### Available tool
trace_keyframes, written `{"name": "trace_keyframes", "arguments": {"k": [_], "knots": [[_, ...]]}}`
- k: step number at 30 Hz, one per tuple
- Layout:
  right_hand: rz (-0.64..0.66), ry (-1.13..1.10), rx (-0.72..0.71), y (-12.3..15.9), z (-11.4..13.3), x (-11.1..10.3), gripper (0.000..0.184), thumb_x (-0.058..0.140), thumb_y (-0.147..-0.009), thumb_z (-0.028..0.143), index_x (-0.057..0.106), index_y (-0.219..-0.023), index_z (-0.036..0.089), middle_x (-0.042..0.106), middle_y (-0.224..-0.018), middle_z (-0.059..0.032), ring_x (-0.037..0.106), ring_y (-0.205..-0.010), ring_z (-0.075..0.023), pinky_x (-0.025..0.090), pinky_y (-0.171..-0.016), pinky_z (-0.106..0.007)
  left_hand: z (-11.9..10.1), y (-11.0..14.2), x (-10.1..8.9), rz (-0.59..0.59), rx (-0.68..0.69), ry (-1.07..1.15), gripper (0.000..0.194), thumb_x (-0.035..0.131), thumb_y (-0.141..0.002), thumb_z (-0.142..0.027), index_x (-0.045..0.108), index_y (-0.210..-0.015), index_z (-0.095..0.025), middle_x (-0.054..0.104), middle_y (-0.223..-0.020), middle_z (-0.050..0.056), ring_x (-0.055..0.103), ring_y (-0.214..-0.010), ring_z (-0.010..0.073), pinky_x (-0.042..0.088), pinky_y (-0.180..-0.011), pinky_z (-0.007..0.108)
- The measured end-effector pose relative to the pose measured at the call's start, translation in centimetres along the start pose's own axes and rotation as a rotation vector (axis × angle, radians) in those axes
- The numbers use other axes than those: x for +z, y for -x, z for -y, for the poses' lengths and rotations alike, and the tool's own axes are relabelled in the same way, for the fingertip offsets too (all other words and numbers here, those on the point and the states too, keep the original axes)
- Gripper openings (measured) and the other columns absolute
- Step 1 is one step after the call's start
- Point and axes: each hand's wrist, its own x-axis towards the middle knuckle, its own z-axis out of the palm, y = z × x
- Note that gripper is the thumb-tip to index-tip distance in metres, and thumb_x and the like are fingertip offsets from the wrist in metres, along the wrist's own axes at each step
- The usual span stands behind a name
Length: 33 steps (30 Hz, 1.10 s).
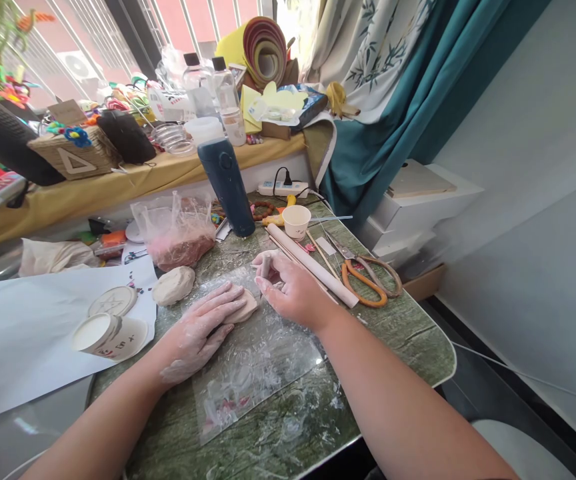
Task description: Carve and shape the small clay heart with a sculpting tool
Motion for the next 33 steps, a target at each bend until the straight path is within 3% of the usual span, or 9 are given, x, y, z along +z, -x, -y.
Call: {"name": "trace_keyframes", "arguments": {"k": [7, 13, 18, 22, 24, 29, 33], "knots": [[-0.01, -0.054, 0.072, -0.1, 0.1, 0.2, 0.027, 0.058, -0.097, 0.025, 0.055, -0.123, 0.025, 0.063, -0.102, -0.003, 0.067, -0.086, -0.0186, 0.057, -0.082, -0.037, 1.0, 0.4, 0.7, -0.114, -0.129, -0.082, 0.046, 0.043, -0.099, -0.008, 0.058, -0.139, -0.028, 0.052, -0.155, 0.008, 0.04, -0.15, 0.0302, 0.042, -0.118, 0.059], [0.043, -0.103, 0.086, 0.0, 0.0, 0.9, 0.028, 0.061, -0.095, 0.026, 0.055, -0.122, 0.025, 0.065, -0.099, -0.0023, 0.065, -0.084, -0.0177, 0.057, -0.082, -0.036, 0.7, 0.2, 0.2, -0.048, -0.151, -0.061, 0.049, 0.051, -0.095, -0.015, 0.055, -0.143, -0.027, 0.049, -0.157, 0.01, 0.043, -0.147, 0.0317, 0.04, -0.12, 0.058], [0.082, -0.078, 0.044, -0.3, 0.4, 1.4, 0.034, 0.06, -0.096, 0.023, 0.057, -0.129, 0.026, 0.067, -0.102, -0.0029, 0.067, -0.091, -0.019, 0.056, -0.091, -0.038, 0.3, -0.1, 0.0, -0.036, -0.178, -0.058, 0.042, 0.054, -0.1, -0.027, 0.056, -0.142, -0.026, 0.049, -0.157, 0.011, 0.052, -0.141, 0.0317, 0.046, -0.116, 0.056], [0.102, -0.05, -0.002, -0.7, 0.6, 1.5, 0.017, 0.063, -0.095, 0.025, 0.067, -0.112, 0.026, 0.069, -0.105, -0.0032, 0.068, -0.095, -0.0202, 0.056, -0.091, -0.038, 0.3, -0.1, 0.0, -0.035, -0.183, -0.015, 0.041, 0.054, -0.1, -0.028, 0.058, -0.141, -0.025, 0.049, -0.157, 0.011, 0.054, -0.139, 0.0288, 0.047, -0.117, 0.05], [0.062, -0.045, -0.017, -0.8, 0.5, 1.5, 0.014, 0.065, -0.095, 0.027, 0.069, -0.109, 0.025, 0.07, -0.106, -0.0037, 0.068, -0.095, -0.0204, 0.057, -0.09, -0.038, 0.4, -0.1, -0.1, -0.033, -0.185, -0.009, 0.041, 0.055, -0.1, -0.028, 0.058, -0.14, -0.025, 0.049, -0.157, 0.011, 0.054, -0.14, 0.0286, 0.047, -0.117, 0.05], [-0.154, -0.064, -0.024, -1.0, 0.0, 1.2, 0.029, 0.065, -0.095, 0.029, 0.065, -0.124, 0.026, 0.069, -0.099, -0.0033, 0.067, -0.089, -0.0189, 0.058, -0.087, -0.037, 0.4, -0.1, -0.1, -0.015, -0.198, -0.014, 0.04, 0.055, -0.1, -0.028, 0.06, -0.139, -0.025, 0.049, -0.158, 0.01, 0.053, -0.141, 0.0293, 0.047, -0.117, 0.051], [-0.043, -0.047, -0.01, -0.8, 0.3, 1.2, 0.03, 0.065, -0.095, 0.027, 0.068, -0.125, 0.026, 0.071, -0.105, -0.0046, 0.069, -0.091, -0.0192, 0.059, -0.087, -0.037, 0.3, -0.2, -0.1, -0.024, -0.195, -0.013, 0.039, 0.054, -0.101, -0.027, 0.061, -0.138, -0.024, 0.05, -0.157, 0.011, 0.053, -0.141, 0.0287, 0.047, -0.118, 0.05]]}}
